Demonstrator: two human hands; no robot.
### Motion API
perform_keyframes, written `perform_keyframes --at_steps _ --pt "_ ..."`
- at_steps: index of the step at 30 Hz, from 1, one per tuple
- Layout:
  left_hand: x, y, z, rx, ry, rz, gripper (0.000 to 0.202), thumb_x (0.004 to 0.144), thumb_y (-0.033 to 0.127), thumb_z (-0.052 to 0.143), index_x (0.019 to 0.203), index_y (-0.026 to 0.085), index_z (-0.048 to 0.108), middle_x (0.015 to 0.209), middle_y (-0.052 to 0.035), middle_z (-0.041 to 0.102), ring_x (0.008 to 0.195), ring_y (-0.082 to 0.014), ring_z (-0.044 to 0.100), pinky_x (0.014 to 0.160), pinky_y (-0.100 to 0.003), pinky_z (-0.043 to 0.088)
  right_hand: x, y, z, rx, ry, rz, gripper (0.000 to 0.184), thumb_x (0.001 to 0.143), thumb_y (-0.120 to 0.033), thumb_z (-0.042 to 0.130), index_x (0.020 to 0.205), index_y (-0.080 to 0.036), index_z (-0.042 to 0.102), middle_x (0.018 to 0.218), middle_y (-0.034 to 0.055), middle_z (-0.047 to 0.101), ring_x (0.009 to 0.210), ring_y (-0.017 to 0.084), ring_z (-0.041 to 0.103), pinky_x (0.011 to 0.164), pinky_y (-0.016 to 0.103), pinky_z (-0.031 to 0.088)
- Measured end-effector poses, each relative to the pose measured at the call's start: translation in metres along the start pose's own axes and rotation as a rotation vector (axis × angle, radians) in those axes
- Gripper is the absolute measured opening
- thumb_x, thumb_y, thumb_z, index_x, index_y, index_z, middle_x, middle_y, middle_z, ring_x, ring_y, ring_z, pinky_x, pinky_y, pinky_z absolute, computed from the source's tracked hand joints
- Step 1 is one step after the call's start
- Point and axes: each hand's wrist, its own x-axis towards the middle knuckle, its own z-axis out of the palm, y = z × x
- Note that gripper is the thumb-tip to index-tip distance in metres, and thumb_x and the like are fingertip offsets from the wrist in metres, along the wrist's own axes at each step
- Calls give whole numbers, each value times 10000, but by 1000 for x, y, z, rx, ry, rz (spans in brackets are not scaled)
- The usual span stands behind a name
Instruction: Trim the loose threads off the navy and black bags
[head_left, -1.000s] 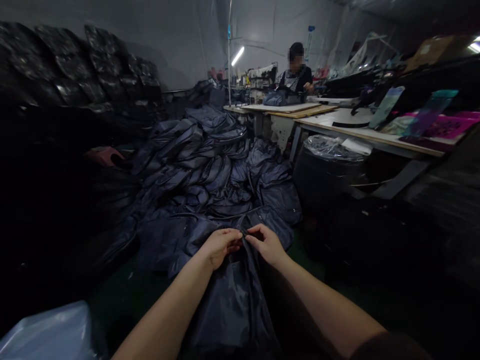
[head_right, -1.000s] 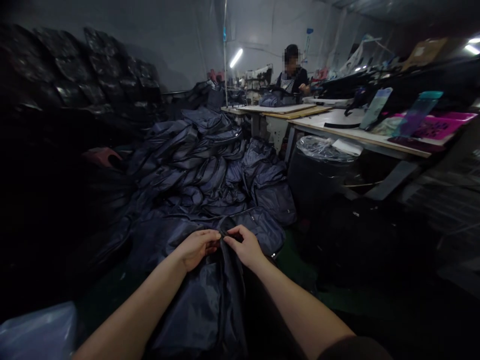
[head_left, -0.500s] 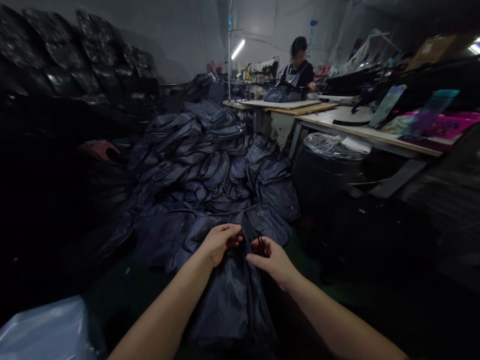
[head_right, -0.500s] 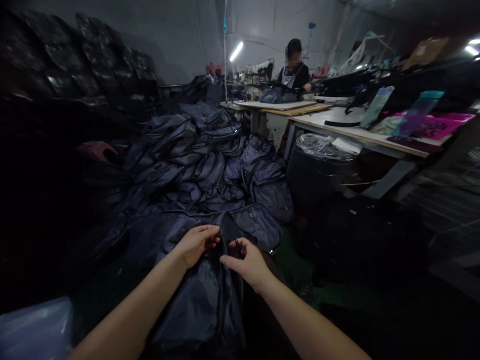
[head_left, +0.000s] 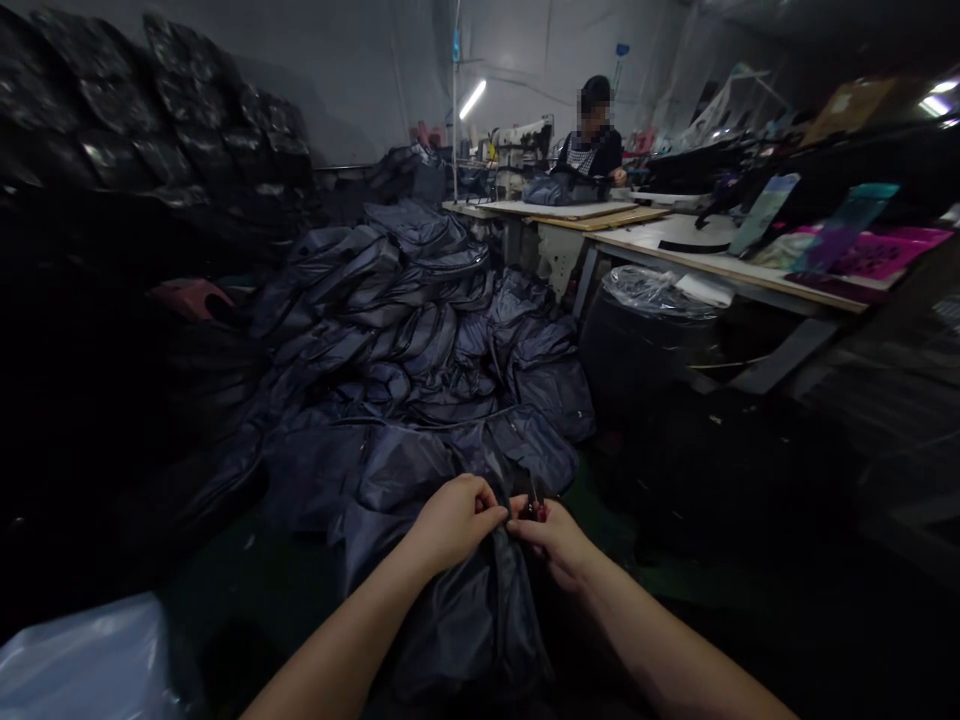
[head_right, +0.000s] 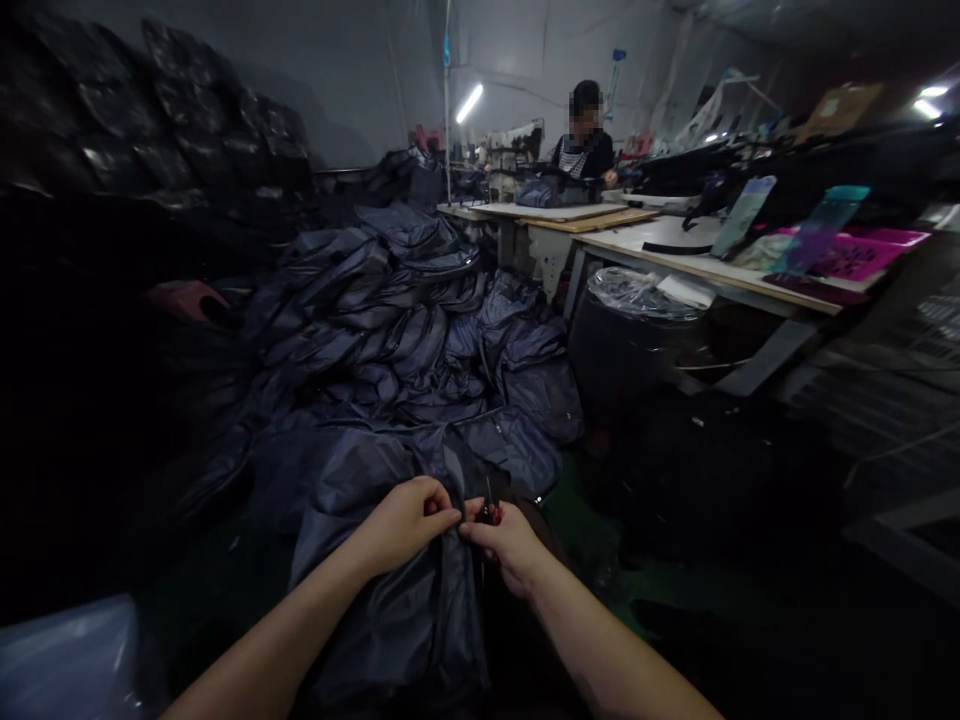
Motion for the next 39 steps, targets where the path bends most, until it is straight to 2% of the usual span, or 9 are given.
perform_keyframes --at_steps 4,8,13,16,25,28,31,35,39 --pt "1 -5 -5 -245 -67 -34 201 755 376 598 723 178 598 662 10 582 621 -135 523 576 -239 384 1 0 -4 -86 32 -87 322 649 -321 745 908 -164 634 712 -20 586 562 84 466 477 202 312" --pt "0 -16 -11 -469 -79 -166 246 785 412 574 747 170 547 624 14 596 560 -118 529 543 -226 403 0 -4 -2 -414 90 -188 327 698 -309 699 981 -170 611 793 11 623 672 129 547 621 251 424" --pt "-2 -20 -7 -565 -22 -161 215 764 364 620 755 171 525 654 10 622 590 -128 583 557 -238 457 -16 -17 4 -889 142 -319 308 787 -322 603 1074 -221 558 959 37 649 854 178 599 753 293 446" --pt "-1 -17 -5 -613 1 -161 205 756 338 635 750 170 517 667 15 620 582 -118 584 552 -232 465 -26 -27 5 -1100 152 -346 329 813 -360 576 1106 -216 539 995 53 644 873 194 600 772 307 438" --pt "-2 -5 -4 -710 -31 -184 226 713 317 686 724 160 524 684 4 640 539 -93 561 498 -199 437 -28 -42 11 -1363 124 -455 120 847 -301 564 917 -212 606 851 30 631 808 182 561 692 278 390" --pt "-2 -4 -4 -790 -14 -188 242 687 311 718 704 150 538 662 -5 640 530 -98 565 497 -204 444 -25 -40 11 -1297 114 -466 101 855 -288 555 868 -214 621 814 25 630 777 173 555 681 279 377" --pt "-2 -5 -7 -955 84 -201 247 651 285 752 676 136 556 588 -7 610 503 -94 544 487 -202 438 -22 -35 7 -991 195 -420 143 839 -330 575 902 -212 625 857 28 637 807 170 560 709 280 393" --pt "7 -13 -18 -1071 359 -199 274 638 322 737 686 156 524 665 11 596 561 -64 544 545 -182 453 -18 -29 4 -392 236 -156 286 798 -450 591 923 -193 601 810 10 621 638 112 516 556 229 369" --pt "31 -23 -52 -1058 682 -172 307 609 327 729 709 184 477 737 19 591 680 -82 592 705 -222 493 -22 -21 8 -137 152 36 364 713 -480 674 917 -192 588 730 -35 559 472 44 356 426 199 215"
